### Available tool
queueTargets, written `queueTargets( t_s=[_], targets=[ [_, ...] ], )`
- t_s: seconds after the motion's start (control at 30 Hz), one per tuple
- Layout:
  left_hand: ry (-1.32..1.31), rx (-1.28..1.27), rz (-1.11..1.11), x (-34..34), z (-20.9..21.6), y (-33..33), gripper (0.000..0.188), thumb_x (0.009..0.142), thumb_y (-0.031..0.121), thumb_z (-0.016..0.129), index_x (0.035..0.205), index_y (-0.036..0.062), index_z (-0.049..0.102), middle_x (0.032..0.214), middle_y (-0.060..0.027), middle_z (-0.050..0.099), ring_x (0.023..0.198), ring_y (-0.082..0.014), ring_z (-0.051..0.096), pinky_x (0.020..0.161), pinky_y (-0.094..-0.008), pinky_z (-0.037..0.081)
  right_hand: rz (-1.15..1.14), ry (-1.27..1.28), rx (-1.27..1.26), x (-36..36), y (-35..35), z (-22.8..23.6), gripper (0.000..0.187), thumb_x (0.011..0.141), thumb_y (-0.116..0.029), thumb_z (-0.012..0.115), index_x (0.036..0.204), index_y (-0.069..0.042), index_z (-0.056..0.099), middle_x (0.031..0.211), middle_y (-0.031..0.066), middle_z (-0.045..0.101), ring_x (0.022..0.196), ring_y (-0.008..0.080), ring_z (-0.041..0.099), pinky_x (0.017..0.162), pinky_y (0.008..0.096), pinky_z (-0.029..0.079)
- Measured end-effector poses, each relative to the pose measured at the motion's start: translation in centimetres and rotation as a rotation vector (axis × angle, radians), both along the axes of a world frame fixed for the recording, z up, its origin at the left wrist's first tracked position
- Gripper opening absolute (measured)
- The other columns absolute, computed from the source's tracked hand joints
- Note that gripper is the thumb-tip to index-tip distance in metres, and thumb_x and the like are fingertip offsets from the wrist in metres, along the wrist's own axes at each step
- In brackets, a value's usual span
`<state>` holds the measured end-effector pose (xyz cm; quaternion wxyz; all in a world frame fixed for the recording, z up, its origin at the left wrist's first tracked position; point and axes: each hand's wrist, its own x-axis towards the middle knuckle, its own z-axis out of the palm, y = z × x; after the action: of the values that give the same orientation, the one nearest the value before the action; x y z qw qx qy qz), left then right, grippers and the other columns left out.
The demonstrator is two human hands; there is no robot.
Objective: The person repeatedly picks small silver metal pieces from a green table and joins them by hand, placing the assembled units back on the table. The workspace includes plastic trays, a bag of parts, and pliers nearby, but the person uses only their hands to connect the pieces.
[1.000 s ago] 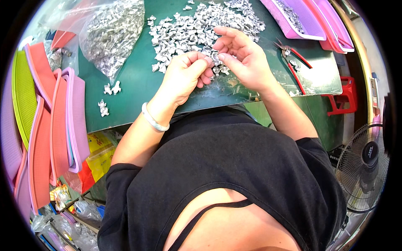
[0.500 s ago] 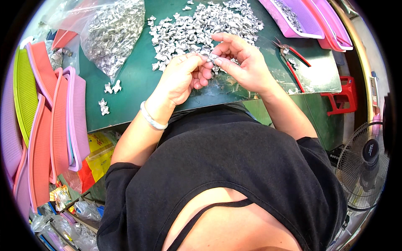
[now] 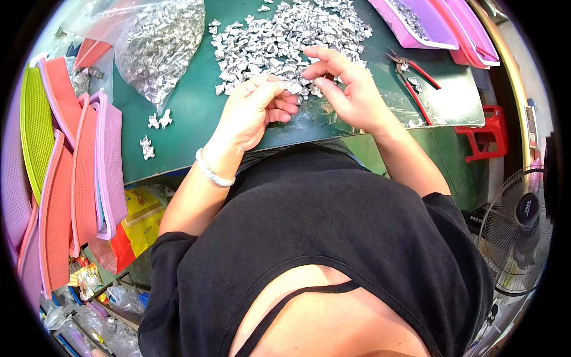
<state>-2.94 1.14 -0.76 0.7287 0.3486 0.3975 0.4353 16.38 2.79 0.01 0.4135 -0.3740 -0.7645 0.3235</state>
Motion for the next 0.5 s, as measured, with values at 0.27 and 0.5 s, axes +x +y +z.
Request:
queueTargets(
  t_s=[0.27, 0.5],
  targets=[
    [-0.266, -0.027, 0.051, -0.9, -0.8, -0.6, 0.01, 0.083, 0.007, 0.048, 0.081, -0.0002, 0.055, 0.086, -0.0168, 0.061, 0.077, -0.0258, 0.063, 0.069, -0.0332, 0.054, -0.004, -0.419, 0.382, 0.0, -0.1, -0.9, 0.047, 0.068, -0.002, 0.063, 0.113, -0.006, 0.051, 0.08, 0.0051, 0.058, 0.082, 0.0234, 0.052, 0.075, 0.0342, 0.04],
    [-0.273, -0.075, 0.054, -1.3, -1.0, -0.8, 0.009, 0.082, 0.007, 0.049, 0.086, 0.0007, 0.054, 0.082, -0.0134, 0.06, 0.073, -0.0237, 0.062, 0.065, -0.0321, 0.054, 0.021, -0.534, 0.412, -0.2, -0.4, -0.4, 0.047, 0.067, -0.005, 0.063, 0.112, -0.008, 0.052, 0.081, 0.0032, 0.058, 0.083, 0.0228, 0.051, 0.078, 0.0355, 0.038]
  ],
)
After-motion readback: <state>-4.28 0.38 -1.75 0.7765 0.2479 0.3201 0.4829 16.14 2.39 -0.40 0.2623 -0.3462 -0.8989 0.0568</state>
